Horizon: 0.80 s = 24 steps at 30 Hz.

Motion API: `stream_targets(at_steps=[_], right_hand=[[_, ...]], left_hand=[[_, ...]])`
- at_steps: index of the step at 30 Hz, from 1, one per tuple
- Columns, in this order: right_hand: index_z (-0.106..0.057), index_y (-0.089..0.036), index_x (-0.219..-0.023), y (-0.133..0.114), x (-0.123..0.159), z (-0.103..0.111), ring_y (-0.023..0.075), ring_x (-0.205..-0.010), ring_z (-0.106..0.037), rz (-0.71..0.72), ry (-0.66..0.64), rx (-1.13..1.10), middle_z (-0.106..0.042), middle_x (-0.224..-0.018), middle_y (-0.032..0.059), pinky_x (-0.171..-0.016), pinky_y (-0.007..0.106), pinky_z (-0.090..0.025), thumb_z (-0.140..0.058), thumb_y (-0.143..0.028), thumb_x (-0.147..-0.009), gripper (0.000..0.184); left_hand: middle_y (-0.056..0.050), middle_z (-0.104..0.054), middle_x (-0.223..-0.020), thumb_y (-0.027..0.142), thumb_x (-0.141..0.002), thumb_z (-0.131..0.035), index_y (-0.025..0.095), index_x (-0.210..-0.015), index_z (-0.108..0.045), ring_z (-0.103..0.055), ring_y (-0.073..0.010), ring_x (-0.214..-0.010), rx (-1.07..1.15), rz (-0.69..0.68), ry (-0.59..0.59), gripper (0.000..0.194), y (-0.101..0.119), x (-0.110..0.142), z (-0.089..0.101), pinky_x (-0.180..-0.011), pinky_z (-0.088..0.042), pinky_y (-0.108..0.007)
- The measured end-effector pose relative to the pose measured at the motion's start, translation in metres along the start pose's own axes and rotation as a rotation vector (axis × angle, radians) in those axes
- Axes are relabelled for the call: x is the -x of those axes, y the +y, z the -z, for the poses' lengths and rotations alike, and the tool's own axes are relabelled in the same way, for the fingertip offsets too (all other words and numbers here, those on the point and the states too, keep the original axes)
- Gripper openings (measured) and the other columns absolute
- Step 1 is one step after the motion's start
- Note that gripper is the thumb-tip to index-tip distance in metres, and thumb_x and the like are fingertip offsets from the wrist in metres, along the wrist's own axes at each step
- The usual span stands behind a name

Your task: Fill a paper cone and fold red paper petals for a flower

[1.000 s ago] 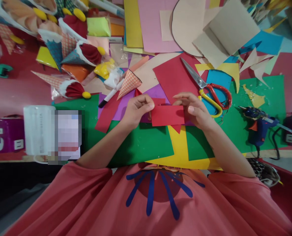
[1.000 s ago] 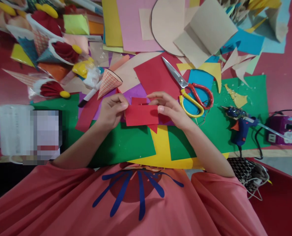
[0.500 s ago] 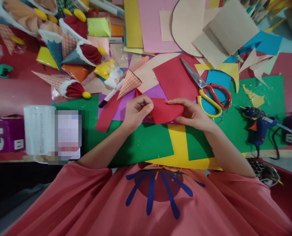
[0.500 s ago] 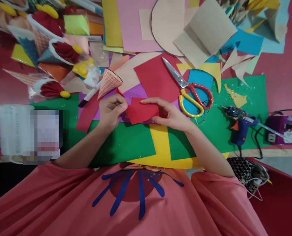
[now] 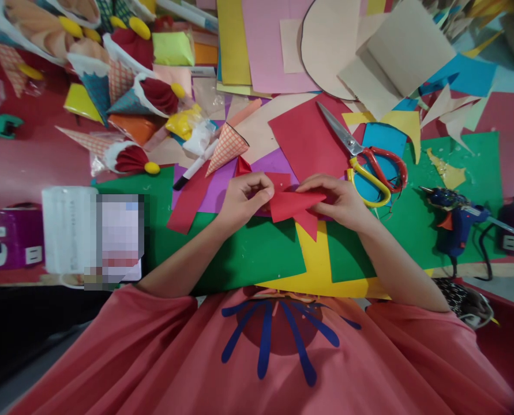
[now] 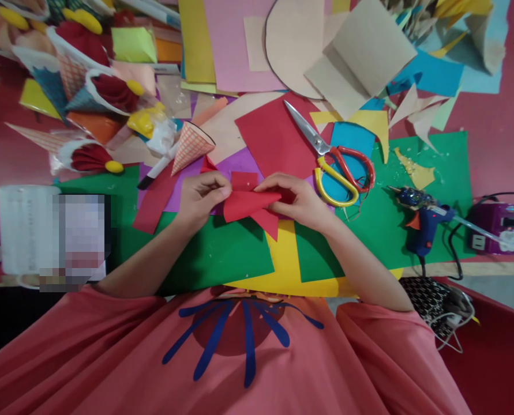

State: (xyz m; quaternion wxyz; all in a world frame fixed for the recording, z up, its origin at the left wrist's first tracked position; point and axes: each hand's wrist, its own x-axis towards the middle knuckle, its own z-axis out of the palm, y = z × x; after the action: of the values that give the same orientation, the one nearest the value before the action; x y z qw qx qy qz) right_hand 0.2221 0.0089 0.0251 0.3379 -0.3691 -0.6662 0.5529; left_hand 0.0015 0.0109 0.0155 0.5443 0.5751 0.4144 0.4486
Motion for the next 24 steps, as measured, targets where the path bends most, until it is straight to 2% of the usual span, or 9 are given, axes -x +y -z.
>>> stream_targets(at_steps=[3,6,8,11,14,17,21,24], right_hand=[[-0.071,-0.021,-0.089,0.001,0.0,-0.004,0.0175,-0.087,-0.066,-0.07,0.077,-0.001,-0.072,-0.092,0.0043,-0.083,0.033,-0.052,-0.07,-0.032,-0.081,0.013],[-0.071,-0.02,-0.082,0.002,-0.001,-0.006,0.0166,-0.08,-0.064,-0.131,0.177,-0.005,-0.07,-0.084,0.0039,-0.074,0.03,-0.053,-0.07,-0.038,-0.081,0.018],[-0.072,-0.02,-0.082,0.001,-0.001,-0.008,0.017,-0.081,-0.064,-0.148,0.221,-0.033,-0.07,-0.087,0.0041,-0.073,0.03,-0.054,-0.073,-0.04,-0.079,0.02],[-0.072,-0.02,-0.084,-0.001,-0.001,-0.011,0.0173,-0.083,-0.066,-0.176,0.256,-0.104,-0.07,-0.088,0.0033,-0.074,0.03,-0.056,-0.075,-0.04,-0.076,0.022],[-0.072,-0.02,-0.084,-0.002,0.0,-0.015,0.0157,-0.075,-0.065,-0.221,0.266,-0.159,-0.071,-0.081,0.0016,-0.067,0.028,-0.056,-0.076,-0.041,-0.074,0.024],[-0.072,-0.02,-0.082,-0.002,0.0,-0.017,0.0159,-0.072,-0.066,-0.254,0.26,-0.179,-0.071,-0.078,0.0014,-0.062,0.028,-0.056,-0.078,-0.043,-0.072,0.026],[-0.072,-0.021,-0.084,-0.002,0.0,-0.016,0.0177,-0.077,-0.069,-0.26,0.281,-0.216,-0.074,-0.083,0.0015,-0.069,0.031,-0.06,-0.079,-0.043,-0.071,0.026],[-0.073,-0.024,-0.089,0.002,0.0,-0.012,0.0178,-0.084,-0.07,-0.233,0.3,-0.263,-0.076,-0.088,-0.0002,-0.076,0.032,-0.06,-0.077,-0.041,-0.073,0.024]], left_hand=[[0.003,-0.056,-0.051,0.044,-0.082,-0.064,0.018,-0.061,-0.059,-0.051,-0.0074,-0.047,-0.029,0.048,0.017,0.034,0.0,0.002,-0.002,-0.045,-0.04,-0.019],[-0.003,-0.071,-0.077,0.059,-0.082,-0.061,0.02,-0.084,-0.067,-0.067,-0.0132,-0.07,0.018,0.041,0.007,0.039,-0.005,0.004,-0.002,-0.064,-0.053,-0.024],[-0.005,-0.073,-0.1,0.061,-0.078,-0.065,0.023,-0.102,-0.065,-0.07,-0.0163,-0.09,0.096,0.019,-0.048,0.045,-0.009,0.006,-0.002,-0.079,-0.055,-0.027],[-0.005,-0.071,-0.111,0.053,-0.073,-0.075,0.025,-0.117,-0.057,-0.069,-0.0174,-0.102,0.158,0.022,-0.166,0.055,-0.013,0.008,-0.003,-0.088,-0.053,-0.028],[-0.005,-0.07,-0.112,0.042,-0.074,-0.077,0.025,-0.118,-0.055,-0.069,-0.0167,-0.102,0.133,0.03,-0.215,0.052,-0.01,0.008,-0.006,-0.085,-0.054,-0.026],[-0.004,-0.07,-0.104,0.038,-0.077,-0.074,0.023,-0.115,-0.057,-0.07,-0.0146,-0.093,0.114,0.034,-0.194,0.044,-0.007,0.008,-0.009,-0.078,-0.054,-0.023],[-0.003,-0.07,-0.1,0.039,-0.075,-0.075,0.021,-0.109,-0.058,-0.069,-0.0137,-0.085,0.067,0.061,-0.109,0.042,-0.007,0.008,-0.01,-0.071,-0.053,-0.022],[0.004,-0.064,-0.072,0.034,-0.075,-0.074,0.021,-0.109,-0.057,-0.062,-0.0086,-0.064,0.032,0.075,-0.053,0.04,-0.009,0.008,-0.007,-0.062,-0.049,-0.02]])
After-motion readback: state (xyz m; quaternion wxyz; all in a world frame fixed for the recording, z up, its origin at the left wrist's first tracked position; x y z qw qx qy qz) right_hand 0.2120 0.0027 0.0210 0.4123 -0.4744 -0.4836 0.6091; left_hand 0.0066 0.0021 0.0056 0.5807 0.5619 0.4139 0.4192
